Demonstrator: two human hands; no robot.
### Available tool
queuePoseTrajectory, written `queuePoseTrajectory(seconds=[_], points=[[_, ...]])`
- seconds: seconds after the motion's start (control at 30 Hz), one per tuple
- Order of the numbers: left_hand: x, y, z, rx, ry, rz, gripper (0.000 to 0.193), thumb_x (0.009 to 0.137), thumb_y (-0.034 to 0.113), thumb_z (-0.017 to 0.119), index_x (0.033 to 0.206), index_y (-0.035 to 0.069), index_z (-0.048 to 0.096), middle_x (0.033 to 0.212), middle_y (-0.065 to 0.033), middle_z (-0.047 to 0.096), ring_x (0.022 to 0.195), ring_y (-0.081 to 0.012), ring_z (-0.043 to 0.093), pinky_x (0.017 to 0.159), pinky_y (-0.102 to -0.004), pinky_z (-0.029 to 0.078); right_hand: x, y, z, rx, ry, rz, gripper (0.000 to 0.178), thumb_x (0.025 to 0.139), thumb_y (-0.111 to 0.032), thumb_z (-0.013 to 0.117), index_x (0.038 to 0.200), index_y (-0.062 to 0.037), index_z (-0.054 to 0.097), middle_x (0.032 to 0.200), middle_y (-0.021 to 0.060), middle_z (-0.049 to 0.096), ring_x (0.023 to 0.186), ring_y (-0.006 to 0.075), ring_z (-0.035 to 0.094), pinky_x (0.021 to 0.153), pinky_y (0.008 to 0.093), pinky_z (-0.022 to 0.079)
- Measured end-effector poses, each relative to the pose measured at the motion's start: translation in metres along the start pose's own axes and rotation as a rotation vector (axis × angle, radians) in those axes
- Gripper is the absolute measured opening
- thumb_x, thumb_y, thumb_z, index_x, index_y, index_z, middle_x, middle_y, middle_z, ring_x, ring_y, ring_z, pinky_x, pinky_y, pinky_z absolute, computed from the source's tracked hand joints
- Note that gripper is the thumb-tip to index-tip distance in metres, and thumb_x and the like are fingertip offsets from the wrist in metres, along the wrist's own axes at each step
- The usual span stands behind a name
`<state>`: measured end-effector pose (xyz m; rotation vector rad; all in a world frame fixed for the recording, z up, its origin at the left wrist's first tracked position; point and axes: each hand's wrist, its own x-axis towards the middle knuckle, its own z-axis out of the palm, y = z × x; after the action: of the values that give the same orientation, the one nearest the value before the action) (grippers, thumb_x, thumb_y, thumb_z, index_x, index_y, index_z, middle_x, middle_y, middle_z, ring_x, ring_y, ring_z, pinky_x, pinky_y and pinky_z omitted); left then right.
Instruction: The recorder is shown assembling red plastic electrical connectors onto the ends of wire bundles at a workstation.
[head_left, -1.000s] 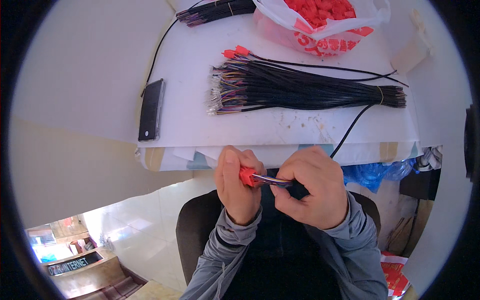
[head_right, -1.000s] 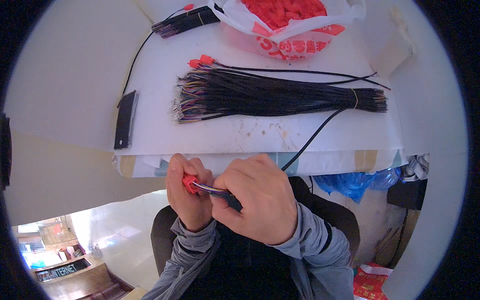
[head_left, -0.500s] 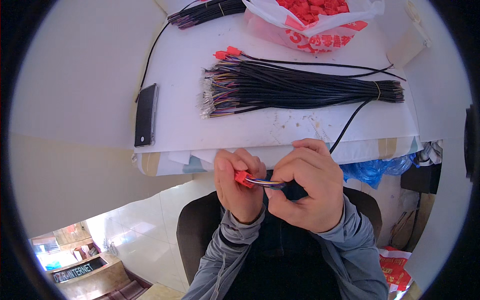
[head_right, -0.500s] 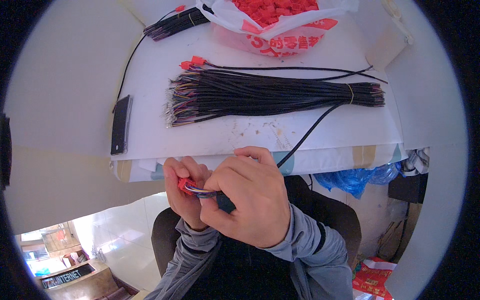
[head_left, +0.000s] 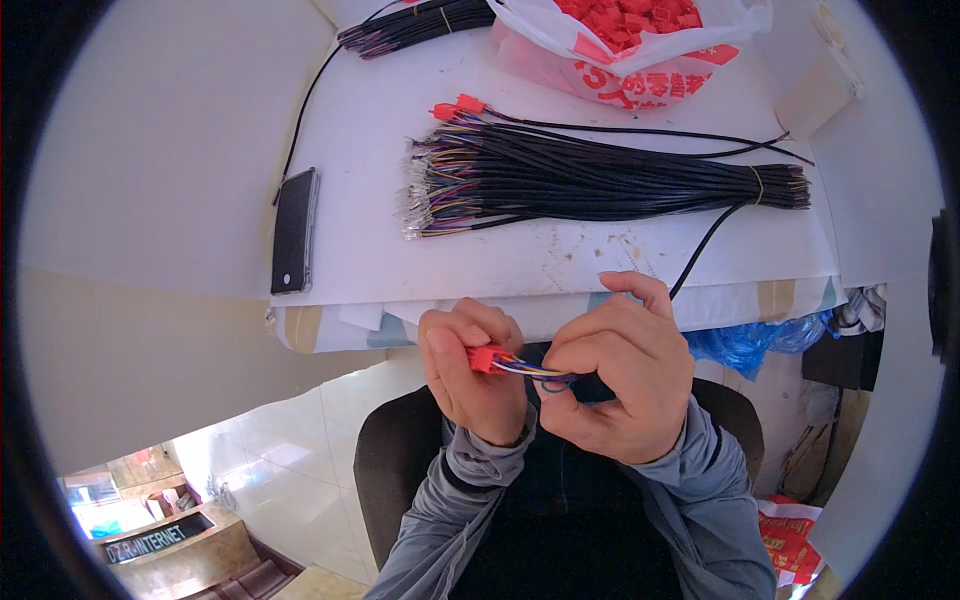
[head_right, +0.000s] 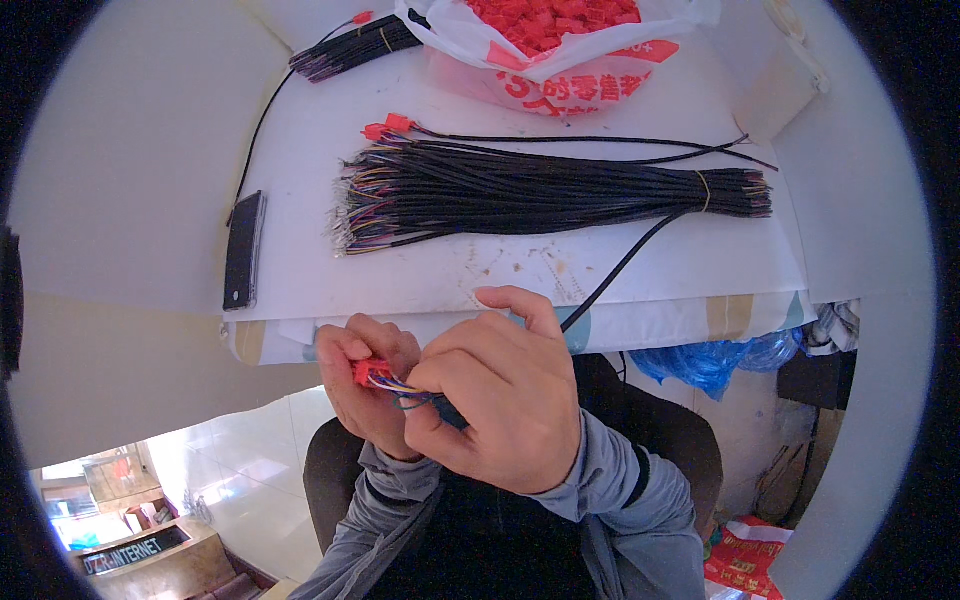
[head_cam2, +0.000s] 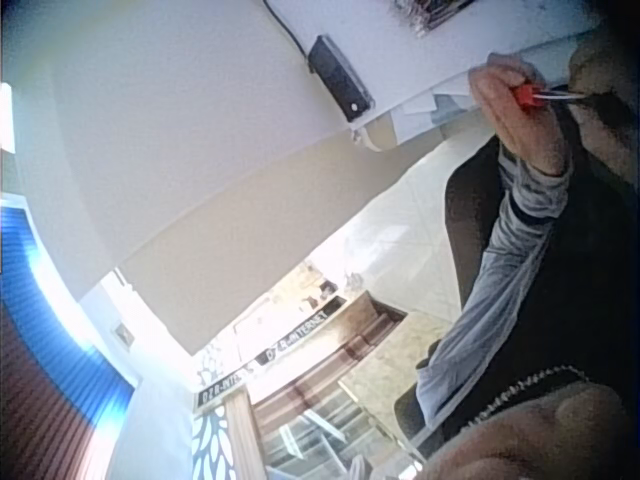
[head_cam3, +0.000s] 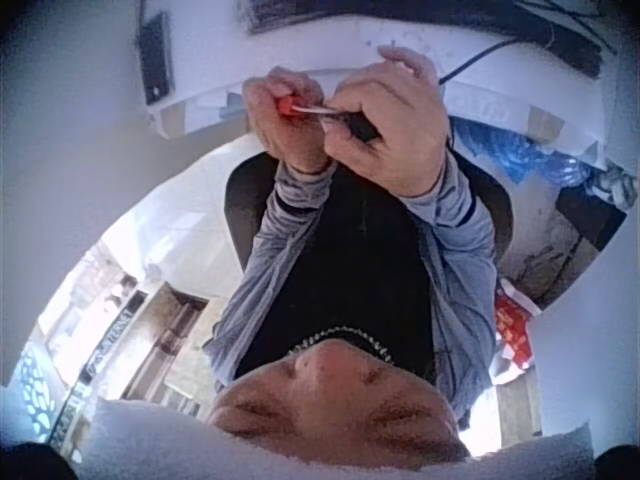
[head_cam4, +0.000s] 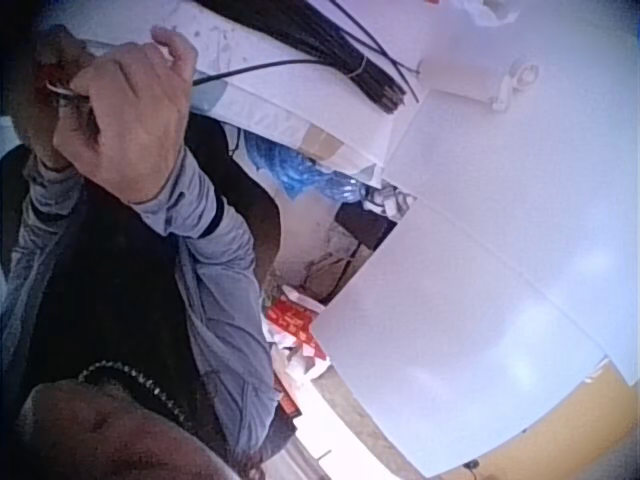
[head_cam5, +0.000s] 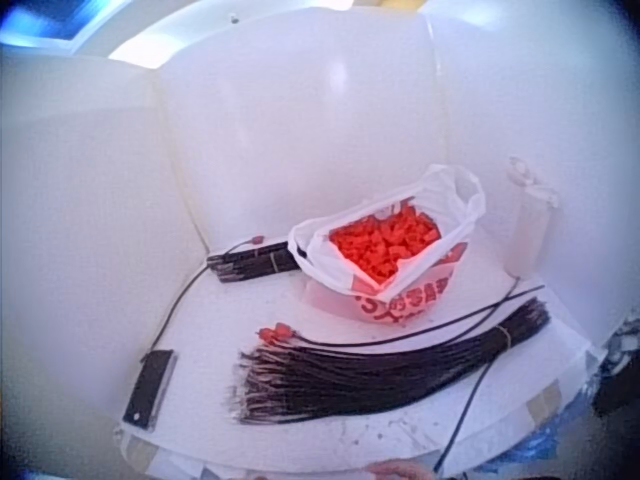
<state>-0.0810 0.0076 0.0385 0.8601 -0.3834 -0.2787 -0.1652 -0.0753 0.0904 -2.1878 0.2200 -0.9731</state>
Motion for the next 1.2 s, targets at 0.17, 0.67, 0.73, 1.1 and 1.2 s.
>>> queuePoseTrajectory(seconds=[0.17,0.67,0.73,1.1,1.2], points=[[0.001,-0.001,-0.003,0.012,0.001,0.027,0.028,0.096,0.024,0.027,0.079,0.004,0.035,0.061,-0.0106,0.04,0.05,-0.0139,0.033,0.046,-0.0263,0.028,0.001,0.002,0.001,0.045,-0.034,0.014,0.016,0.058,-0.008,0.065,0.07,-0.01,0.055,0.069,0.0,0.056,0.063,0.0183,0.054,0.081,0.0413,0.04],[0.003,-0.001,-0.006,0.003,-0.092,0.066,0.029,0.096,0.025,0.028,0.079,0.003,0.038,0.061,-0.0105,0.041,0.05,-0.0136,0.032,0.047,-0.0264,0.028,0.003,0.001,-0.001,-0.018,-0.104,-0.025,0.022,0.057,-0.009,0.069,0.076,-0.0094,0.057,0.075,0.0009,0.057,0.068,0.0186,0.056,0.083,0.0419,0.04],[0.003,0.001,-0.006,-0.013,-0.101,0.074,0.029,0.096,0.026,0.029,0.079,0.004,0.038,0.063,-0.011,0.041,0.051,-0.0137,0.033,0.048,-0.0267,0.029,0.0,0.002,-0.002,-0.029,-0.118,-0.056,0.024,0.057,-0.01,0.07,0.079,-0.0098,0.058,0.077,0.0002,0.058,0.069,0.0178,0.056,0.083,0.0414,0.04],[0.002,0.002,-0.014,-0.11,-0.22,0.064,0.036,0.088,0.04,0.049,0.088,0.006,0.039,0.075,-0.014,0.048,0.058,-0.0159,0.044,0.055,-0.0271,0.039,-0.008,0.005,0.0,-0.169,-0.029,-0.203,0.026,0.059,-0.017,0.07,0.083,-0.0108,0.061,0.08,-0.0015,0.058,0.065,0.0144,0.055,0.082,0.0411,0.04],[0.002,0.002,-0.018,-0.104,-0.212,0.042,0.04,0.084,0.042,0.056,0.089,0.005,0.041,0.077,-0.0153,0.051,0.06,-0.0164,0.048,0.055,-0.0259,0.042,-0.01,0.007,0.002,-0.186,-0.009,-0.224,0.027,0.059,-0.019,0.07,0.084,-0.0105,0.062,0.08,-0.0015,0.057,0.065,0.0141,0.054,0.081,0.0407,0.041]])
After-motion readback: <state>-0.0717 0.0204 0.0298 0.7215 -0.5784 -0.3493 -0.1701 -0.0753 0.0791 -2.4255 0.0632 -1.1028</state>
